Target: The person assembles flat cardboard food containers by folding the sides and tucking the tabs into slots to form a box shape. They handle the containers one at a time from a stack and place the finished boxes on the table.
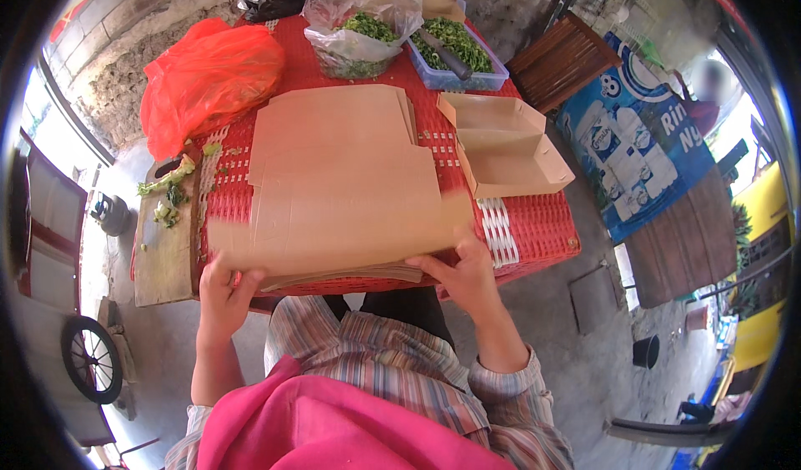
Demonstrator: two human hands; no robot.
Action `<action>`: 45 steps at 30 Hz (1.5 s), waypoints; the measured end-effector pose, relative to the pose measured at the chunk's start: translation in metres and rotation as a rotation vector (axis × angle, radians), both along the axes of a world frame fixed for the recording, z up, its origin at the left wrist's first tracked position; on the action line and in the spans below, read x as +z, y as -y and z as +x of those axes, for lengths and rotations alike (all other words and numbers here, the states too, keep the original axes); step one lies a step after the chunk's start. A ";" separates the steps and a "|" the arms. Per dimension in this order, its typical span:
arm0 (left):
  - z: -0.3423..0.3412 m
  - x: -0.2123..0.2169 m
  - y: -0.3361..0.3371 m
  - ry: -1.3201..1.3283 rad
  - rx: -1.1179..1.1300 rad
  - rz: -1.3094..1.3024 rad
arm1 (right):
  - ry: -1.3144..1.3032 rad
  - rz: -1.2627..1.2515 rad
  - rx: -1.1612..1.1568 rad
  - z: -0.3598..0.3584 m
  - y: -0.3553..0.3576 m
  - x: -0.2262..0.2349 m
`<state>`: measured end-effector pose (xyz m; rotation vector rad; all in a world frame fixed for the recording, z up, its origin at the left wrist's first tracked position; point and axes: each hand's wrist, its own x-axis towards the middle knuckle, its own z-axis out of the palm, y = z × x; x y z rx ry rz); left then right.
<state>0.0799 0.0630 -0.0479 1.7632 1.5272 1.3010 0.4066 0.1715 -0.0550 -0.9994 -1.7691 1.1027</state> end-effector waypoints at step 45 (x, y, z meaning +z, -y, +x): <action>0.057 0.008 -0.010 -0.816 0.021 0.187 | 0.536 0.707 -0.048 -0.021 0.027 -0.013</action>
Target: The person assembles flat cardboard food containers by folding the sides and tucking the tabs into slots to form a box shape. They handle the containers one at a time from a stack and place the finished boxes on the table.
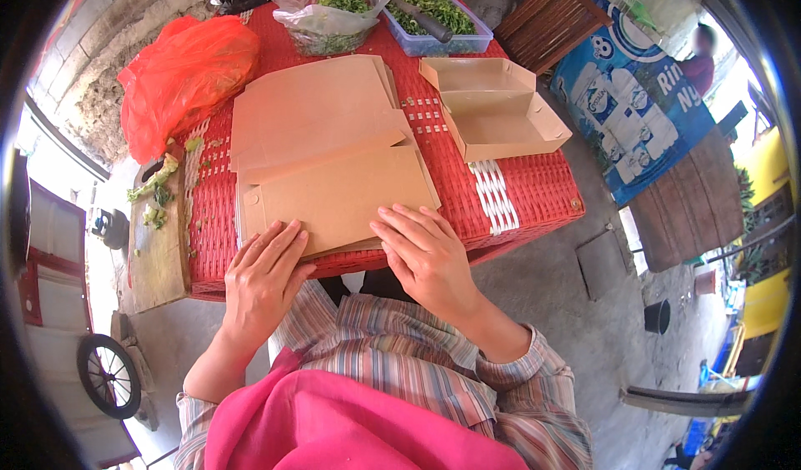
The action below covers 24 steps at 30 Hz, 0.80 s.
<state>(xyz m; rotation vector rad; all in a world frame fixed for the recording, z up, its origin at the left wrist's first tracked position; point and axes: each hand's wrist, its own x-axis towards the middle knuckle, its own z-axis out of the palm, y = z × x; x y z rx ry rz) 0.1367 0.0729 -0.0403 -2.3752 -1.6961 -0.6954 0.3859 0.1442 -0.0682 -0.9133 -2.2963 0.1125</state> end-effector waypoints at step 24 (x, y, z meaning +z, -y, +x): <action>-0.012 0.033 -0.032 -0.318 -0.244 -0.085 | 0.405 0.260 0.281 -0.040 -0.033 0.026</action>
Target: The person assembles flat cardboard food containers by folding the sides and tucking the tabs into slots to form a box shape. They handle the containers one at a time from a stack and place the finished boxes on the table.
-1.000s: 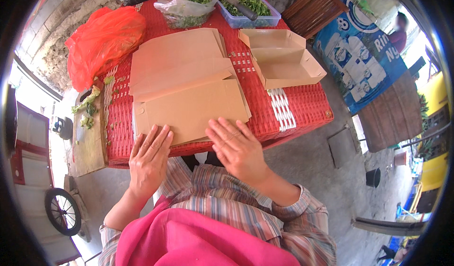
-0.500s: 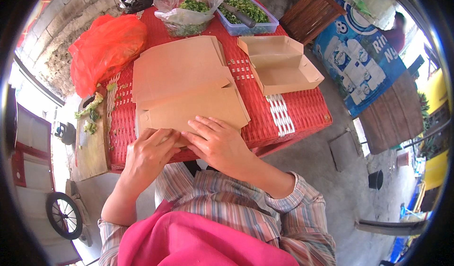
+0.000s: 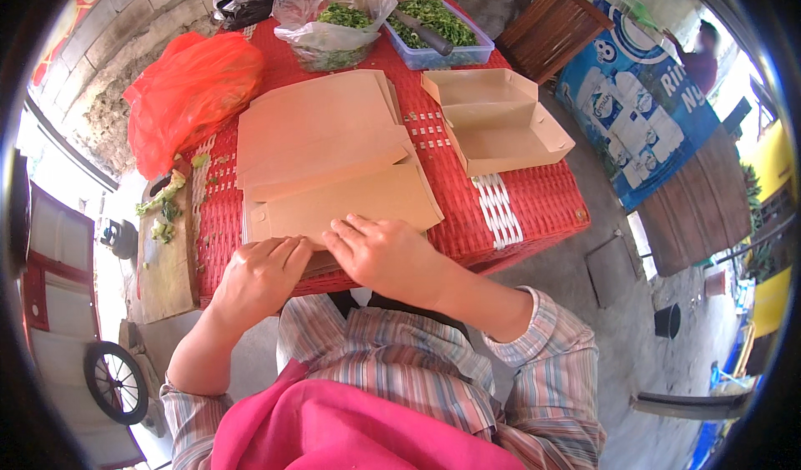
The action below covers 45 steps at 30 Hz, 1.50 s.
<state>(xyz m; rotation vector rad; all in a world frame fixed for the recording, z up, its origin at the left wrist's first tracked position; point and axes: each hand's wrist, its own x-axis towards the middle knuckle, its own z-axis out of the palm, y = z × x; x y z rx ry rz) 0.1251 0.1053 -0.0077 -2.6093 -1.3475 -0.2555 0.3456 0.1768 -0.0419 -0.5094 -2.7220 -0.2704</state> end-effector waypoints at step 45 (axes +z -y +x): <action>-0.061 -0.020 0.058 0.958 0.100 -0.349 | -0.342 -0.636 0.065 0.087 -0.030 -0.008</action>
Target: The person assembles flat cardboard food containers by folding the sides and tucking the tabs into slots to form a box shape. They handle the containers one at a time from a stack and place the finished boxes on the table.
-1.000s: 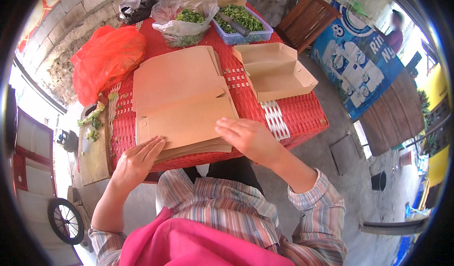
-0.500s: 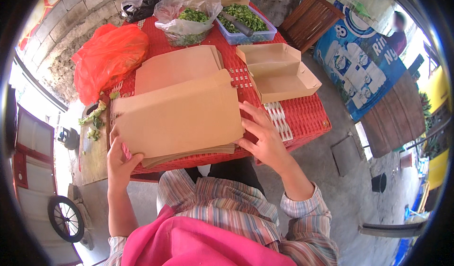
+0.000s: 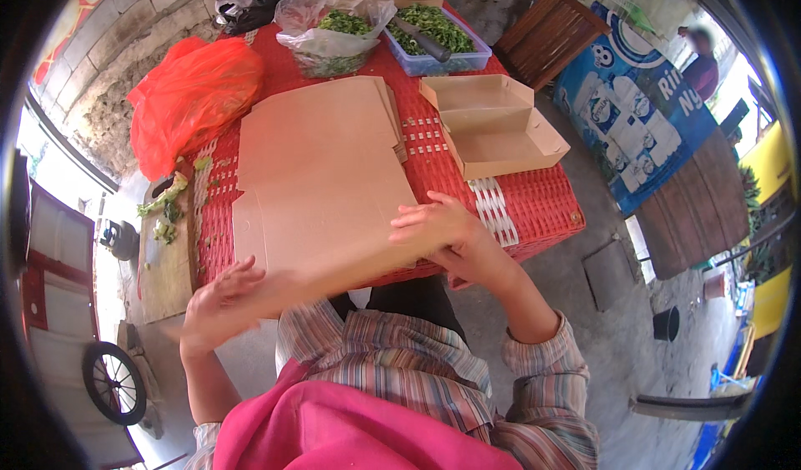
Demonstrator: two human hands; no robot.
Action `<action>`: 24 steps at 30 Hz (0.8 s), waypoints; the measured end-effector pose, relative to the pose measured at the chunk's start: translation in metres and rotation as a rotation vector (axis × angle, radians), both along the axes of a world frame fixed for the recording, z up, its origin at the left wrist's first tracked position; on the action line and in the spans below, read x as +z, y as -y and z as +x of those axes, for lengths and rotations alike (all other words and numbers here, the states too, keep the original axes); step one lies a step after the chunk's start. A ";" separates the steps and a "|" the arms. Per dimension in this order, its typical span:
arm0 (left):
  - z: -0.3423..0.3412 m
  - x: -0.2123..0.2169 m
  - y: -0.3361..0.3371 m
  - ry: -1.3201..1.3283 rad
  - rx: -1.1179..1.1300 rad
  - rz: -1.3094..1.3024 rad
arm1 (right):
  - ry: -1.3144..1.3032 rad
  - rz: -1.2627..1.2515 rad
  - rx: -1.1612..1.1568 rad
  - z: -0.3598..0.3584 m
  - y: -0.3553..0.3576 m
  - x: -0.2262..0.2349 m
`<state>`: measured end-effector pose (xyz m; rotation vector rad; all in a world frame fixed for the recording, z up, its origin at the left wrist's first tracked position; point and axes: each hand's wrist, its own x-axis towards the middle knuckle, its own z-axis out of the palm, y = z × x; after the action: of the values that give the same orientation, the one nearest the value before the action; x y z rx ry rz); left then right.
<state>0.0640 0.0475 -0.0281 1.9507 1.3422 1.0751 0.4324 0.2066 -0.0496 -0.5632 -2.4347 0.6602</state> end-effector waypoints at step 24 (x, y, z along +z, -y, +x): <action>0.052 -0.003 -0.038 -0.512 0.153 0.153 | 0.008 0.266 -0.474 -0.074 0.010 -0.008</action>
<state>0.1165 0.0853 -0.0307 2.3754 1.7403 0.7869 0.3586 0.1961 -0.0574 -0.9821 -2.2235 0.1358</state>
